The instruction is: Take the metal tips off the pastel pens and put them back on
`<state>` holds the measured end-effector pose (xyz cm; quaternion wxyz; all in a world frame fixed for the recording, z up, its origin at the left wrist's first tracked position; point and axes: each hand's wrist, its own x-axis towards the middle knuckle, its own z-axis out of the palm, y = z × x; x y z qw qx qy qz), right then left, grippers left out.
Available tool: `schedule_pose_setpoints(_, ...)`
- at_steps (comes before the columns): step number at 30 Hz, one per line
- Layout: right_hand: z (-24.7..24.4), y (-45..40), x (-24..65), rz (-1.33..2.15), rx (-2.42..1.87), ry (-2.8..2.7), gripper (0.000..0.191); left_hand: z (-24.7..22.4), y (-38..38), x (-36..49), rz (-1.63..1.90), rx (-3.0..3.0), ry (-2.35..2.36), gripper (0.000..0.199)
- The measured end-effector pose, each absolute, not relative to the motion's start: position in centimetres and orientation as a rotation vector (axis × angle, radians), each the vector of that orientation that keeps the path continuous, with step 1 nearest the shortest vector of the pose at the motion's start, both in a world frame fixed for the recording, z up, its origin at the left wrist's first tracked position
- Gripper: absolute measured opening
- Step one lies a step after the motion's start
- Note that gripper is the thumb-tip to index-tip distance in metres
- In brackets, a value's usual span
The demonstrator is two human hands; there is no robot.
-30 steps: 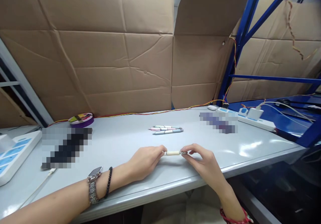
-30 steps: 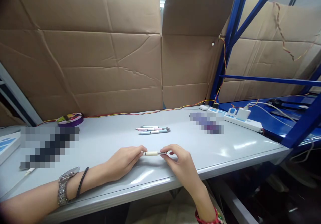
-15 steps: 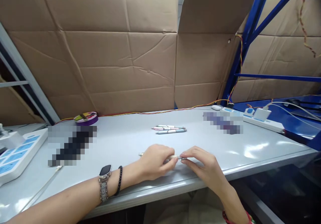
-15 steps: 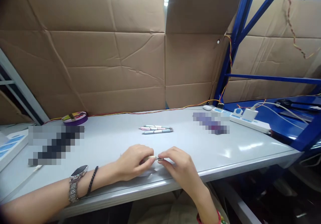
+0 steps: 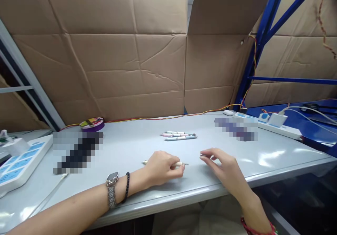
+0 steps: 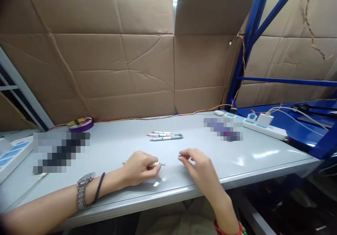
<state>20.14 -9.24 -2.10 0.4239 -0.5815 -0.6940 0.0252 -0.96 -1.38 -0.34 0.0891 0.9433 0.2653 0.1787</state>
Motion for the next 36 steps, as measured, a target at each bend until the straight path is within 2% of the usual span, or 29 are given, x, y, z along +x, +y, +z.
schedule_pose_setpoints(5, -1.3, -8.0, 23.4, -0.088, -1.975, -1.819, 0.032, -0.3, -1.2, -1.0, 0.456, 2.858, 0.819, 0.035)
schedule_pose_setpoints(12, -0.6, -7.0, 24.1, -0.073, -2.002, -1.896, 0.039, -0.1, -1.2, -1.3, 0.474, 2.845, 0.777, 0.019)
schedule_pose_setpoints(15, 0.6, -6.8, 24.0, -0.120, -1.989, -1.927, 0.040, -0.1, -1.2, -1.4, 0.470, 2.794, 0.757, 0.023)
schedule_pose_setpoints(17, 1.8, -6.2, 23.8, -0.201, -1.947, -1.959, 0.036, -0.1, -1.2, -1.4, 0.456, 2.767, 0.749, 0.028)
schedule_pose_setpoints(21, 3.3, -3.4, 22.7, -0.269, -1.848, -2.110, 0.015, -0.3, -0.8, -1.3, 0.460, 2.755, 0.768, 0.032)
schedule_pose_setpoints(30, 1.4, 0.0, 21.8, -0.300, -1.808, -2.272, 0.008, -0.7, 1.6, -1.5, 0.507, 2.786, 1.026, 0.027)
schedule_pose_setpoints(36, 2.9, -1.9, 21.5, -0.467, -1.690, -2.192, 0.016, 0.2, 1.8, -2.0, 0.896, 2.924, 0.957, 0.023)
